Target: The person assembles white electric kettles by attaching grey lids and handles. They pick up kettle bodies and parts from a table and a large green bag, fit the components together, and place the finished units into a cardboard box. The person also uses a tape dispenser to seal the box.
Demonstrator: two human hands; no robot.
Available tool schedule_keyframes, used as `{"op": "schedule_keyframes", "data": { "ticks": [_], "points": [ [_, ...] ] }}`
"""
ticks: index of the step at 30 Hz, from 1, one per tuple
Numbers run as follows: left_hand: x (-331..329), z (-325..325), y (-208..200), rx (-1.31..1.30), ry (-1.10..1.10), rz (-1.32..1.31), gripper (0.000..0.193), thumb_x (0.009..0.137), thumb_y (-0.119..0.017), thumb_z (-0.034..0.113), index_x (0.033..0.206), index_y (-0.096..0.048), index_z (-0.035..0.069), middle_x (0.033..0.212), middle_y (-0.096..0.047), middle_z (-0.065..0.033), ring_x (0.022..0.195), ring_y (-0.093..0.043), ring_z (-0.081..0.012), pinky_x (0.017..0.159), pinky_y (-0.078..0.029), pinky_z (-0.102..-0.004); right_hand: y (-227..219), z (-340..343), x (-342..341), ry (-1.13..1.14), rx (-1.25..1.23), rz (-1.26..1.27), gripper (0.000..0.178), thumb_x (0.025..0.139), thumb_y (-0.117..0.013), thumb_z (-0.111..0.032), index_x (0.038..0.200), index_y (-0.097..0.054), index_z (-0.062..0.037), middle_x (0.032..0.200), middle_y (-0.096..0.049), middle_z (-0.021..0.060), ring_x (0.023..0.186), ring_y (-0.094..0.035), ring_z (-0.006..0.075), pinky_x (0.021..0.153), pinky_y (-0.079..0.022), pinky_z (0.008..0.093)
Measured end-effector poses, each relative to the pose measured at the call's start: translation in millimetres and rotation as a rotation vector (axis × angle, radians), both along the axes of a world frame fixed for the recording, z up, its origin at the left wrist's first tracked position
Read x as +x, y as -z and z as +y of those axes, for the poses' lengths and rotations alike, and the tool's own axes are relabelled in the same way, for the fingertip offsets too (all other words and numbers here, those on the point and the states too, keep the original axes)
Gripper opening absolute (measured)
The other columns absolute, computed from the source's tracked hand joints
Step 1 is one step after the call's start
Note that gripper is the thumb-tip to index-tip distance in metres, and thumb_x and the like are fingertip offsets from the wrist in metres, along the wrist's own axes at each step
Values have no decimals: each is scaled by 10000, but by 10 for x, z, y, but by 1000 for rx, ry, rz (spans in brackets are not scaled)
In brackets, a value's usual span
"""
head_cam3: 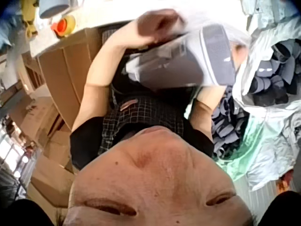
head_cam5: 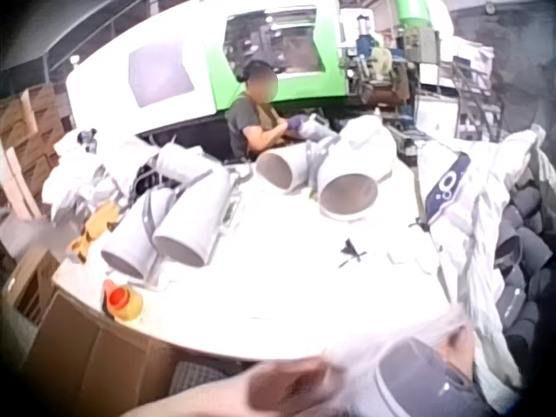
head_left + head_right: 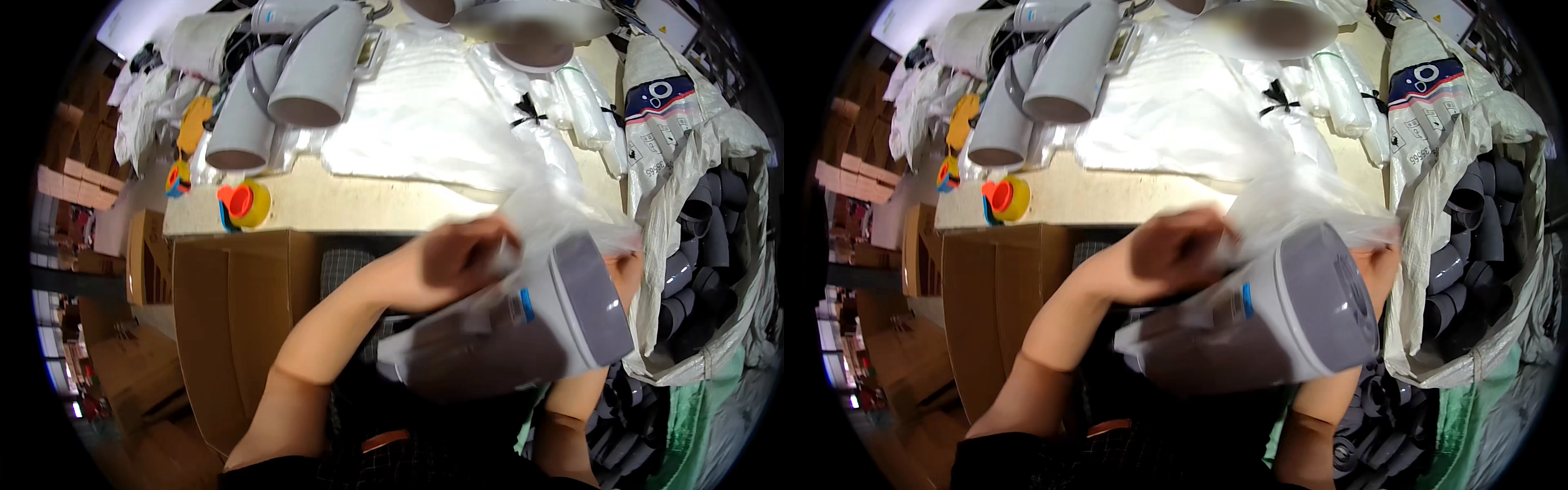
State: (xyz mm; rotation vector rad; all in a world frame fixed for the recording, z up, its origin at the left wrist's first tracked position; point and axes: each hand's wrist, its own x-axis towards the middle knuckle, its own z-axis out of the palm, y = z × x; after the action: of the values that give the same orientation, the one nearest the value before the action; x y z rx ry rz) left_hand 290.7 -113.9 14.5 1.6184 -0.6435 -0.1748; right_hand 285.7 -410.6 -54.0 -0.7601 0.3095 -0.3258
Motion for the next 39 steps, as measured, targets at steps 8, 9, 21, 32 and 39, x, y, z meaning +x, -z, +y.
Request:
{"op": "schedule_keyframes", "data": {
  "ticks": [8,9,21,32,39],
  "points": [
    [-935,118,-168,213,-194,-749,86,852,-654,183,848,-638,98,818,-629,-43,698,-570,-239,802,-423,-417,848,-111,-1307,443,-649,294,497,985,-616,-232,1384,-469,26,1264,-601,156,1124,-616,296,947,-541,426],
    [-1162,406,95,280,-374,-743,93,846,-648,195,884,-652,110,877,-659,-41,740,-598,-243,861,-424,-420,1061,51,-1568,285,-784,267,517,977,-629,-209,1402,-452,24,1286,-592,160,1145,-609,301,960,-535,426],
    [-3982,1008,1585,863,-397,-139,276,973,-573,289,1142,-661,89,966,-672,-46,852,-684,-227,767,-570,-356,187,2524,-1693,-1491,-436,-185,642,917,-726,-128,1468,-406,-54,1332,-583,164,1211,-608,271,1020,-514,417],
    [-4650,3352,714,1607,36,977,672,796,-758,215,1401,-529,34,1086,-687,-205,1013,-675,-360,890,-543,-430,713,2896,-2075,-1831,-210,13,359,995,-650,-194,1273,-572,19,1099,-691,98,866,-669,132,716,-557,278],
    [-3231,1571,3021,1232,-315,599,736,793,-740,256,1452,-473,64,1235,-586,-249,1150,-583,-393,970,-493,-447,209,1481,-435,-925,-557,181,145,946,-657,-62,1055,-653,33,902,-721,151,775,-709,205,735,-578,309]
  ]
}}
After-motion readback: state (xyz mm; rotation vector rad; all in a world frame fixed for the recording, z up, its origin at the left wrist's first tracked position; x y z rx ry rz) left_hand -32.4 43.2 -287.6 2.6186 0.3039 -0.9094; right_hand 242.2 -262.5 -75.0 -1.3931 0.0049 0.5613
